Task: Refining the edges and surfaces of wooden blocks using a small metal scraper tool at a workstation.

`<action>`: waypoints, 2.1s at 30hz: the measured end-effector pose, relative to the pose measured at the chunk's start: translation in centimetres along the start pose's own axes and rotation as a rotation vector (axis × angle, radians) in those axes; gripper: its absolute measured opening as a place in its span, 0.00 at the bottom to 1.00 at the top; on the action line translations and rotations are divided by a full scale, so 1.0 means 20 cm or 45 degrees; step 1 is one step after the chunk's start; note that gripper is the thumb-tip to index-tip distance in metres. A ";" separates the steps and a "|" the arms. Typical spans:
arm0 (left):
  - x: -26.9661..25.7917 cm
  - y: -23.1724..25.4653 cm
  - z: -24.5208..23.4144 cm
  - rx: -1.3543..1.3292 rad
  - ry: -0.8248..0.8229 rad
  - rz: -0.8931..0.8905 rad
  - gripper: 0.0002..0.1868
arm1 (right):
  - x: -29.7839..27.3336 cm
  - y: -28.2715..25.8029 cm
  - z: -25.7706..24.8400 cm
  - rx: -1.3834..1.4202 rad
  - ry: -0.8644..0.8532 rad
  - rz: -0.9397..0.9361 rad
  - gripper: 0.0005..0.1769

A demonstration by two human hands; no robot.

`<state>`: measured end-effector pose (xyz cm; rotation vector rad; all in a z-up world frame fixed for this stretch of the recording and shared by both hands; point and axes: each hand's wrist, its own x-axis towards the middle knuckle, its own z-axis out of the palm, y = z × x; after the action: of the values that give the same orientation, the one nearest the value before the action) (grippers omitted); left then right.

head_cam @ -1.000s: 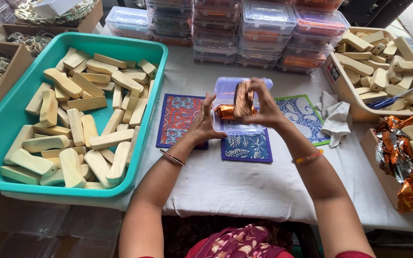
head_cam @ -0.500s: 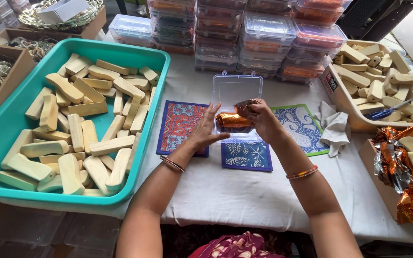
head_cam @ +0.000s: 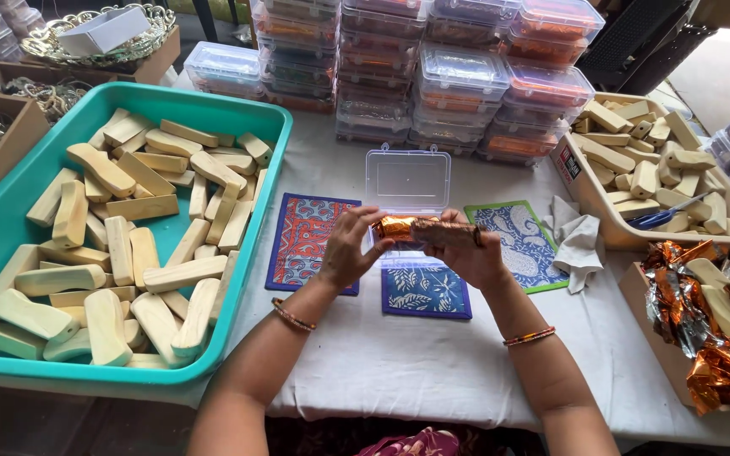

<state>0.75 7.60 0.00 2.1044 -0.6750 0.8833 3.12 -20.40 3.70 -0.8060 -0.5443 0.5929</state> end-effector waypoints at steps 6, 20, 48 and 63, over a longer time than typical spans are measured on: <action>-0.01 0.08 0.09 -1.012 -0.380 -0.508 0.34 | -0.03 0.00 -0.04 -0.181 -0.155 0.074 0.45; 0.07 0.06 0.05 -1.395 -0.279 -1.019 0.30 | 0.00 -0.06 0.19 -1.235 -0.337 -0.044 0.42; -0.05 0.13 0.12 0.173 -0.078 -0.395 0.10 | 0.00 -0.06 -0.06 -2.048 0.286 -0.356 0.16; -0.04 0.15 0.13 0.434 -0.186 -0.496 0.14 | 0.01 -0.05 -0.11 -2.416 0.225 -0.097 0.07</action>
<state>-0.73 3.89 -0.61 2.5084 -0.1747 0.6633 5.06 -21.92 3.32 -2.5545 -0.9076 -0.2865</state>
